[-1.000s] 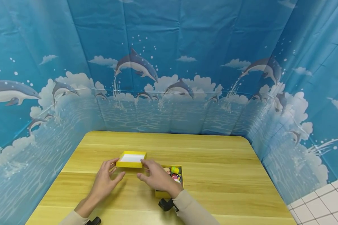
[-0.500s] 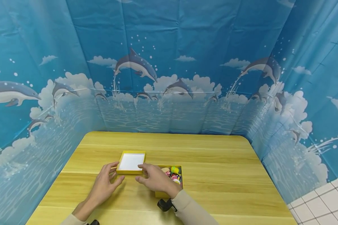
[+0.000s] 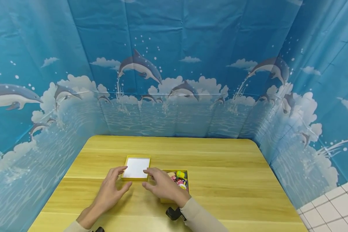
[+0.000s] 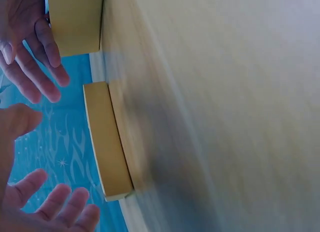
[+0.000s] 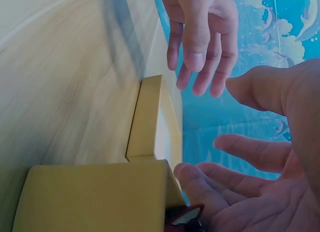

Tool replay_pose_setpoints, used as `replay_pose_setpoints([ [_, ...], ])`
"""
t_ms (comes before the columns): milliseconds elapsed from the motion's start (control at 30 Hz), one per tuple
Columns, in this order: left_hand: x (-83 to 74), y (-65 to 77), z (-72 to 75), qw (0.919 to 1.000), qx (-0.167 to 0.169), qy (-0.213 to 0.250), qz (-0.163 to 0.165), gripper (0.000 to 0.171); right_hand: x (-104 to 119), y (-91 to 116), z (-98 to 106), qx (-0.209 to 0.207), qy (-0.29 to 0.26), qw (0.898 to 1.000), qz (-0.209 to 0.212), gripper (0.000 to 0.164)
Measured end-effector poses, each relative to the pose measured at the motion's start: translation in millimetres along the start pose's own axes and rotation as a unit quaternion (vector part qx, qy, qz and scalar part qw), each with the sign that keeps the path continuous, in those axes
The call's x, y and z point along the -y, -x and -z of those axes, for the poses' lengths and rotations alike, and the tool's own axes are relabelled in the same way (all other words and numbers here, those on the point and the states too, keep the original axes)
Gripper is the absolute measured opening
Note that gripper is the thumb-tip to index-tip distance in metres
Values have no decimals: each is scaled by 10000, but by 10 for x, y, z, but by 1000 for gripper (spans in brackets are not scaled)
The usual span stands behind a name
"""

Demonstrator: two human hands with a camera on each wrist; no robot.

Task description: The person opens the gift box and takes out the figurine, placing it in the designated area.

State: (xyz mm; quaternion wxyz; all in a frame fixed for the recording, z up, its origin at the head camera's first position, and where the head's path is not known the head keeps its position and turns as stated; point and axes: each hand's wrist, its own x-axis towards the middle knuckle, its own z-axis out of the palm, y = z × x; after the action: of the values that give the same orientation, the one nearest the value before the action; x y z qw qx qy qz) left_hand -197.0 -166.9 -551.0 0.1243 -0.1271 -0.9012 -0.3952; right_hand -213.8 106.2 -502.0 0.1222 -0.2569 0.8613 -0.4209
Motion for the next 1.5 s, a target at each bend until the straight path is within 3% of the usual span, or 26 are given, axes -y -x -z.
replay_pose_setpoints([
  [633,-225,-38,-161,9978,414,115,-509,75,-24,233,177,-572,580,9952,539,47],
  [1167,-474,-106,-413,9887,1327,406,-568,92,-134,386,387,-756,657,9921,760,43],
  [1500,-547,-184,-548,9804,1751,471,-768,107,-237,429,497,-789,1280,9848,868,47],
])
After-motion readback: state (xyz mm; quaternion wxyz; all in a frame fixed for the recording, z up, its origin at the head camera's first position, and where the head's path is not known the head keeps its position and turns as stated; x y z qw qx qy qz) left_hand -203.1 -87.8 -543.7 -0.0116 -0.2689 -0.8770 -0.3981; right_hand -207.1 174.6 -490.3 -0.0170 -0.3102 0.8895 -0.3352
